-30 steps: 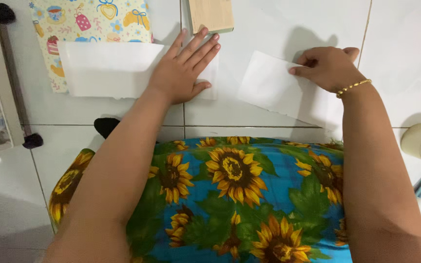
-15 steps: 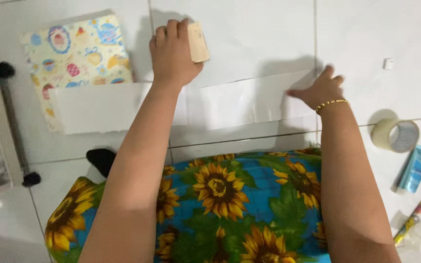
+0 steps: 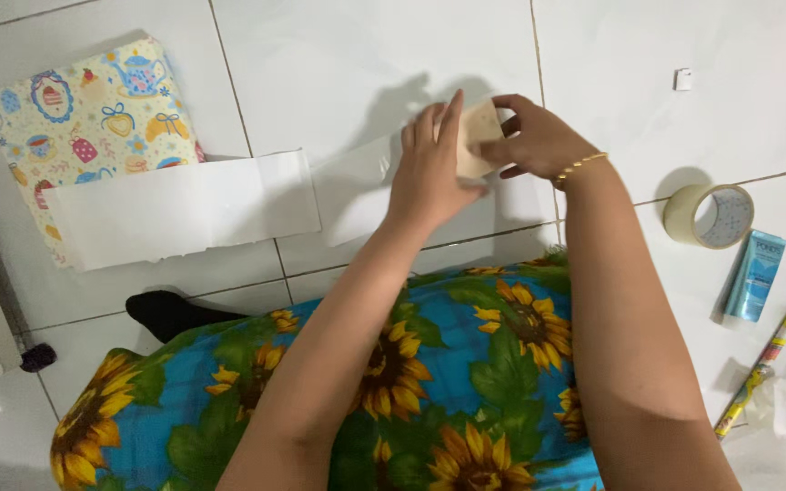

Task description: The person wraps a small rectangular box with patterned wrapping paper. They fold the paper around the box, smooth the edges, and secure the folds with clear adhesive tape. The person repeatedly opens and closes the wrapped package to check the fit before applying additional tape.

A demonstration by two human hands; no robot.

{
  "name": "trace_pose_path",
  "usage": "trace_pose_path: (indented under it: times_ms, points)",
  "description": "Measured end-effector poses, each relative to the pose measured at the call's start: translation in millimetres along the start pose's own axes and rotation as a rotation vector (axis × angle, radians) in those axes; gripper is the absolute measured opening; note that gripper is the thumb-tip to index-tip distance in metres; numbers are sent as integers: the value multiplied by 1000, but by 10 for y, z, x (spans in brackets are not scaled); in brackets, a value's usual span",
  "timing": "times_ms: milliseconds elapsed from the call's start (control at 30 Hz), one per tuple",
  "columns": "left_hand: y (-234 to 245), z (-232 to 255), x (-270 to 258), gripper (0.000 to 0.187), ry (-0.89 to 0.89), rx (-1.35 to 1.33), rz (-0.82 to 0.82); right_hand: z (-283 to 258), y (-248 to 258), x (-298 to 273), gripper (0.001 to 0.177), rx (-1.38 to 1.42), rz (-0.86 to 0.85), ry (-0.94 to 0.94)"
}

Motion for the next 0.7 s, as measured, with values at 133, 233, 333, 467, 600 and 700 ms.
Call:
trace_pose_path:
  times_ms: [133, 233, 333, 467, 600, 700]
  points:
    - [93, -416, -234, 144, 194, 306, -84, 2, -12, 32, 74, -32, 34, -28]
    - [180, -679, -338, 148, 193, 364, -54, 24, -33, 60, 72, -123, 62, -85]
    - [82, -889, -343, 148, 182, 336, -115, 19, -55, 65, 72, -135, 66, -126]
    - [-6, -1007, -417, 140, 138, 361, -93, 56, -54, 37, 67, -124, 76, -132]
    - [173, -716, -450, 130, -205, 406, 225, 45, -2, 86, 67, -239, 131, -76]
    - [34, -928, -388, 127, 13, 333, 8, 92, -22, 115, 72, -200, 122, -83]
Point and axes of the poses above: each hand's wrist, its own x-axis towards the middle knuckle, its own y-axis out of the back of the hand, z = x × y, the point moved 9 cm from there along x, towards the middle knuckle, and after that the axes turned 12 degrees about -x, right-handed, at the moved point
